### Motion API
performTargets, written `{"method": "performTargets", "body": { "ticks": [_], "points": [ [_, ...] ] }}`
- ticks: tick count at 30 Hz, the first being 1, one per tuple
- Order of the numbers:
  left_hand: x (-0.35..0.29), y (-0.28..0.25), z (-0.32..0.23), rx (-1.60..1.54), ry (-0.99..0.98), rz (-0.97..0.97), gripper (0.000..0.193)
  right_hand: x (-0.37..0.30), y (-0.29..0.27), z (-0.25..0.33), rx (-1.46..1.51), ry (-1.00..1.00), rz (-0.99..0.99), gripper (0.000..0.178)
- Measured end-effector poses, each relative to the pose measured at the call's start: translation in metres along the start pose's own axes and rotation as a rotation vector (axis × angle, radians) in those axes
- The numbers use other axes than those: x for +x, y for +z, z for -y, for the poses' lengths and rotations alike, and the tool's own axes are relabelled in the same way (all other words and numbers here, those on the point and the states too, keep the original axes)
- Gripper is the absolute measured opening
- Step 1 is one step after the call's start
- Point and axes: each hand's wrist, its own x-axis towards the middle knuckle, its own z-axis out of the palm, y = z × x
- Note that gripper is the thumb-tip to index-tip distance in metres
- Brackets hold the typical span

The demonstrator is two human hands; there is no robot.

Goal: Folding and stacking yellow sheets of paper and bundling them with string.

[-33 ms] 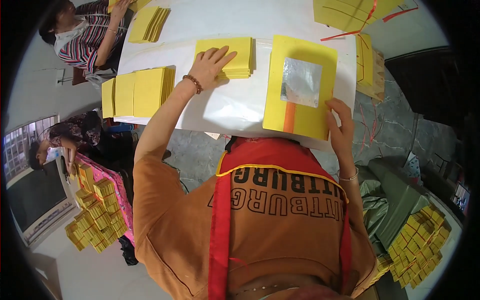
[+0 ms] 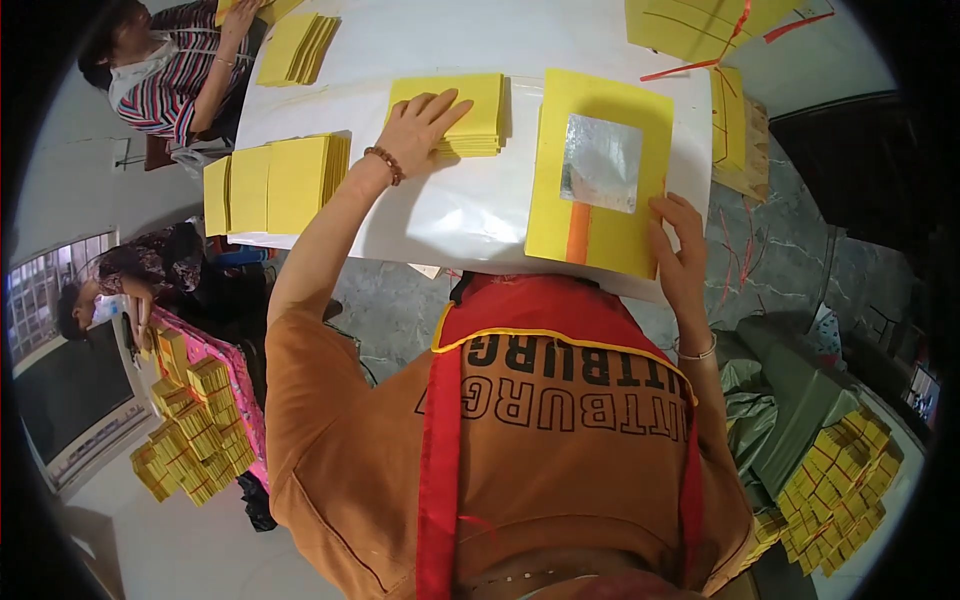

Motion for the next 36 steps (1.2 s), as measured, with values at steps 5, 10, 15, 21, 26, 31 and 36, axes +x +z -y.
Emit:
{"method": "performTargets", "body": {
  "ticks": [5,10,15,21,26,31,36],
  "points": [
    [0.007,-0.029,-0.015,-0.020,0.025,0.007,0.080,-0.005,0.001,-0.008,-0.162,-0.090,0.026,0.024],
    [0.010,-0.053,-0.076,-0.185,0.194,-0.110,0.064,-0.002,0.005,-0.014,-0.102,-0.140,0.026,0.019],
    [0.002,-0.050,-0.158,-0.311,0.424,-0.151,0.055,0.000,0.007,-0.012,-0.062,-0.097,0.014,0.016],
    [0.005,-0.056,-0.157,-0.415,0.451,-0.145,0.041,-0.001,0.006,-0.017,0.036,-0.018,0.033,0.016],
    [0.008,-0.059,-0.157,-0.567,0.441,-0.058,0.019,0.002,0.002,-0.017,0.111,0.052,0.078,0.022],
    [0.015,-0.063,-0.151,-0.656,0.446,0.007,0.015,0.003,0.000,-0.021,0.137,0.100,0.155,0.028],
    [0.022,-0.068,-0.146,-0.767,0.379,0.146,0.015,0.005,0.000,-0.022,0.180,0.117,0.158,0.029]
  ]
}}
